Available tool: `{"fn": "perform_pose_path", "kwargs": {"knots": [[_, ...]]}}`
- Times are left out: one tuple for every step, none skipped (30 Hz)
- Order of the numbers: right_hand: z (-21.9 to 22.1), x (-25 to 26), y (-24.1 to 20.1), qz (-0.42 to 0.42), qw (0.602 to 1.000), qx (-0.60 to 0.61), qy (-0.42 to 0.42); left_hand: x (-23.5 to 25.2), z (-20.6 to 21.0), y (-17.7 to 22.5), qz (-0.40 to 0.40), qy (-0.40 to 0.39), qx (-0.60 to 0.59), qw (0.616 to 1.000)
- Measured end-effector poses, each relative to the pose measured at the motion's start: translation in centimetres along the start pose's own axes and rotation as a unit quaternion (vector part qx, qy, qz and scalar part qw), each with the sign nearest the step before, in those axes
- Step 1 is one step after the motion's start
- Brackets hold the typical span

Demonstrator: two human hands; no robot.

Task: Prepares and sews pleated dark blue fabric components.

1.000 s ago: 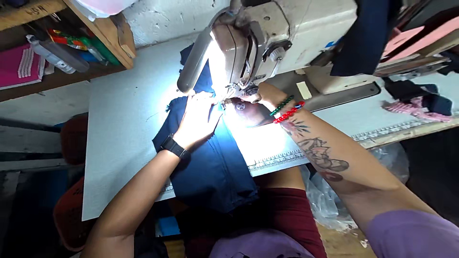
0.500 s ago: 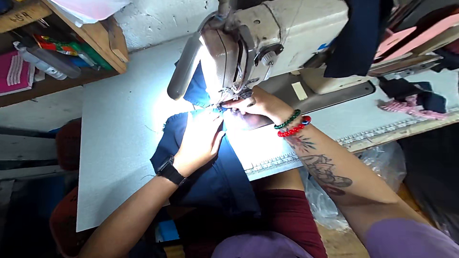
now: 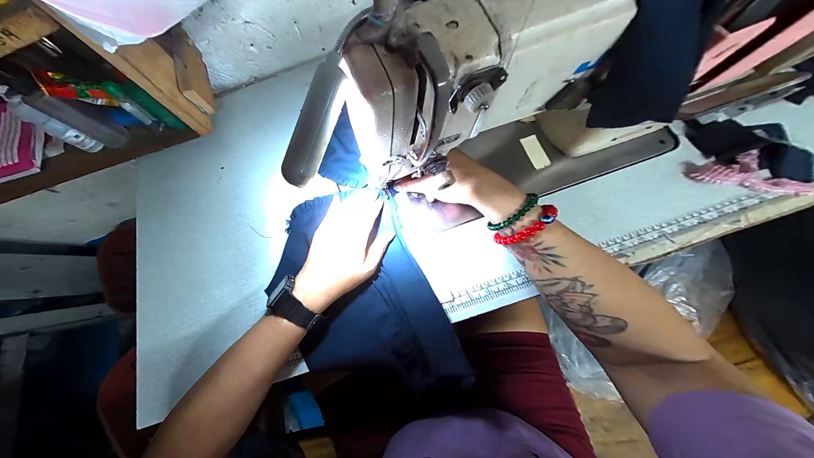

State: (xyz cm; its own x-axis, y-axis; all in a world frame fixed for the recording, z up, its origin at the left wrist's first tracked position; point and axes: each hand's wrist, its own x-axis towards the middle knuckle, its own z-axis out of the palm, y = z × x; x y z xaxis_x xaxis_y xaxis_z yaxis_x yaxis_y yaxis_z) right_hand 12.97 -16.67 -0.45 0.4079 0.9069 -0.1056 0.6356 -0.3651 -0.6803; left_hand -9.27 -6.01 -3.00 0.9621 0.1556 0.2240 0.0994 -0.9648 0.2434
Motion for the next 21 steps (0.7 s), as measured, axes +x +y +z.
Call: {"fn": "perform_pose_path", "kwargs": {"knots": [[0.0,0.0,0.0,-0.005,1.000,0.004,0.002,0.1,-0.1,0.0,0.001,-0.002,0.003,1.000],[0.0,0.0,0.0,-0.007,1.000,0.009,0.004,0.1,-0.1,0.0,0.003,-0.005,0.008,1.000],[-0.1,0.0,0.0,-0.006,1.000,0.013,0.005,0.2,-0.2,0.0,0.006,-0.006,0.011,1.000],[0.0,0.0,0.0,-0.005,1.000,0.018,0.009,0.2,-0.2,-0.1,0.006,-0.010,0.012,1.000],[0.1,0.1,0.2,-0.002,1.000,0.017,0.013,0.3,-0.3,-0.1,0.005,-0.014,0.014,1.000],[0.2,0.3,0.4,0.001,1.000,0.012,0.014,0.4,-0.3,-0.1,0.005,-0.013,0.015,1.000],[0.3,0.4,0.5,0.009,1.000,0.004,0.012,0.4,-0.3,-0.1,0.004,-0.012,0.016,1.000],[0.2,0.4,0.4,0.014,1.000,-0.003,0.009,0.4,-0.3,-0.1,0.005,-0.010,0.017,1.000],[0.2,0.3,0.3,0.013,1.000,-0.008,0.013,0.4,-0.3,-0.1,0.007,-0.006,0.017,1.000],[0.3,0.1,0.1,0.008,1.000,-0.013,0.025,0.4,-0.3,-0.1,0.009,-0.002,0.016,1.000],[0.5,-0.6,-0.1,0.004,0.999,-0.021,0.040,0.3,-0.3,0.0,0.008,-0.004,0.013,1.000],[0.7,-1.8,-0.5,-0.005,0.998,-0.036,0.060,0.3,-0.4,-0.1,0.008,-0.003,0.008,1.000],[0.9,-3.8,-0.8,-0.026,0.994,-0.058,0.088,0.4,-0.5,-0.1,0.008,0.000,0.002,1.000],[1.1,-6.4,-1.5,-0.053,0.990,-0.079,0.104,0.5,-0.6,-0.3,0.010,0.009,-0.005,1.000],[1.4,-8.4,-2.1,-0.070,0.988,-0.101,0.096,0.6,-0.7,-0.4,0.015,0.021,-0.011,1.000],[1.8,-9.9,-2.5,-0.090,0.985,-0.124,0.084,0.6,-0.7,-0.5,0.022,0.032,-0.020,0.999],[2.5,-11.2,-2.3,-0.121,0.980,-0.141,0.077,0.7,-0.7,-0.6,0.030,0.040,-0.026,0.998],[3.2,-12.2,-1.8,-0.154,0.974,-0.148,0.079,0.7,-0.8,-0.8,0.036,0.039,-0.028,0.998],[3.9,-13.0,-1.2,-0.178,0.969,-0.147,0.084,0.8,-0.7,-1.1,0.041,0.036,-0.027,0.998],[4.5,-13.4,-0.7,-0.197,0.966,-0.145,0.089,0.9,-0.7,-1.3,0.045,0.035,-0.029,0.998],[5.1,-13.7,-0.3,-0.212,0.962,-0.143,0.093,1.0,-0.7,-1.5,0.047,0.038,-0.032,0.998]]}}
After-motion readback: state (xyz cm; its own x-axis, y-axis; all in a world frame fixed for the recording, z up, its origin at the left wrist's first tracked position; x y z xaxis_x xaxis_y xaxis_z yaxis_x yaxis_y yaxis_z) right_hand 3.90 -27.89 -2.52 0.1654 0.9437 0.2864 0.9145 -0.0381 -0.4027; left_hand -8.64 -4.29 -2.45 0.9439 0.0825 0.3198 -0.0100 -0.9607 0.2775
